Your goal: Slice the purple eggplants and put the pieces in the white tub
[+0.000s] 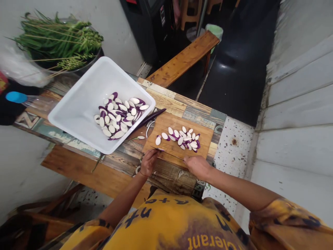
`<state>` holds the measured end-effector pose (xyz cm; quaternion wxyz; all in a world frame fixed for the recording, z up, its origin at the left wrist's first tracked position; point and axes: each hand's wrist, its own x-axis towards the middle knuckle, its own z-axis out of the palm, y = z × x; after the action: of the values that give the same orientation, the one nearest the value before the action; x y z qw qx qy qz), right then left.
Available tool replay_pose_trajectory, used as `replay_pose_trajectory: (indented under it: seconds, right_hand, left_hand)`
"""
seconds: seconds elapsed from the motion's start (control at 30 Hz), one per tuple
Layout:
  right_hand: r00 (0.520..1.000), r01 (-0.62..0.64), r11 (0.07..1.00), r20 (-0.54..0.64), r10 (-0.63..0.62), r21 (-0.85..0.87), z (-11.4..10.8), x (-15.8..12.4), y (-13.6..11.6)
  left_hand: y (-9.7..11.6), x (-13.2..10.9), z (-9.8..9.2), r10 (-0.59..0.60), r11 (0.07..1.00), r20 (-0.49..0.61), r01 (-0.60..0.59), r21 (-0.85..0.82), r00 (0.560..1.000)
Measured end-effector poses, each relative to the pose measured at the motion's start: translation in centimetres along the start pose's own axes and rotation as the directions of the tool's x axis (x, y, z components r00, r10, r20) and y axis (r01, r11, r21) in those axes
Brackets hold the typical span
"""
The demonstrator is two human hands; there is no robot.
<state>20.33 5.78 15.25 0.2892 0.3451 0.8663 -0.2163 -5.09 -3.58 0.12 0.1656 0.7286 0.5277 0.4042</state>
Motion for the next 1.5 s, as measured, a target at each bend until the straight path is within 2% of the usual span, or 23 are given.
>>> replay_pose_trajectory:
  seconds: [0.13,0.27,0.37,0.47,0.57,0.7,0.83,0.9,0.93,1.0,1.07,1.13,1.23,1.3,1.37,1.47,1.5]
  right_hand:
    - [1.000,0.005,0.999,-0.001,-0.005,0.046,0.0,1.3,-0.8]
    - [0.996,-0.006,0.986,-0.082,0.020,0.168,0.7,4.5,-3.2]
    - [0.986,-0.069,0.975,-0.132,0.098,0.209,0.9,5.6,-3.6]
    - [0.955,-0.166,0.950,-0.198,0.222,0.264,1.0,4.8,-2.0]
    - [0.923,-0.192,0.936,-0.269,0.274,0.297,0.9,3.5,0.2]
    - [0.887,-0.249,0.931,-0.324,0.330,0.265,0.8,2.7,1.5]
    - [0.888,-0.207,0.960,-0.377,0.265,0.187,1.1,1.9,1.6]
    - [0.894,-0.187,0.970,-0.382,0.234,0.157,1.4,1.3,1.7]
    - [0.897,-0.187,0.972,-0.379,0.227,0.139,1.6,1.0,1.7]
    - [0.905,-0.189,0.979,-0.374,0.204,0.079,2.2,0.3,1.7]
    - [0.910,-0.188,0.982,-0.376,0.175,0.004,2.6,-0.4,1.7]
    - [0.917,-0.174,0.984,-0.372,0.143,-0.049,2.9,-1.1,1.7]
    - [0.925,-0.159,0.985,-0.360,0.124,-0.069,3.2,-2.0,1.6]
    - [0.927,-0.157,0.985,-0.354,0.122,-0.072,3.4,-2.5,1.8]
    - [0.928,-0.161,0.984,-0.351,0.125,-0.075,3.7,-2.8,2.0]
    - [0.917,-0.151,0.986,-0.383,0.112,-0.073,4.1,-3.1,2.3]
    - [0.911,-0.140,0.987,-0.400,0.099,-0.075,4.2,-3.2,2.4]
  left_hand:
    - [0.4,0.3,-0.3,-0.009,1.000,-0.008,0.009,-0.013,1.000]
    - [0.4,0.3,0.0,-0.030,1.000,0.028,0.030,0.009,0.999]
    - [0.3,0.2,0.6,-0.156,0.982,-0.002,0.156,0.103,0.988]
    - [0.1,0.1,0.5,-0.260,0.945,-0.044,0.263,0.193,0.965]
    - [-0.9,0.1,-1.0,-0.319,0.911,-0.073,0.327,0.251,0.945]
    - [-3.9,0.6,-3.8,-0.435,0.831,-0.123,0.451,0.326,0.892]
    - [-6.1,1.6,-5.4,-0.511,0.754,-0.158,0.529,0.389,0.845]
    - [-5.8,2.4,-5.3,-0.492,0.731,-0.188,0.520,0.441,0.850]
    - [-5.4,2.8,-5.1,-0.462,0.737,-0.184,0.491,0.464,0.868]
    - [-4.4,4.2,-4.0,-0.396,0.774,-0.121,0.402,0.489,0.910]
    - [-3.6,6.0,-2.6,-0.371,0.809,-0.020,0.333,0.485,0.928]
    - [-3.1,7.9,-1.2,-0.409,0.811,0.040,0.342,0.475,0.912]
    - [-3.3,10.0,-0.3,-0.526,0.764,0.063,0.438,0.474,0.848]
    - [-3.6,10.3,-0.7,-0.580,0.732,0.106,0.460,0.504,0.808]
    - [-3.6,9.8,-1.9,-0.602,0.711,0.137,0.450,0.541,0.787]
    - [-3.0,8.4,-4.0,-0.623,0.669,0.101,0.460,0.584,0.776]
    - [-2.6,8.0,-4.5,-0.616,0.659,0.071,0.465,0.591,0.784]
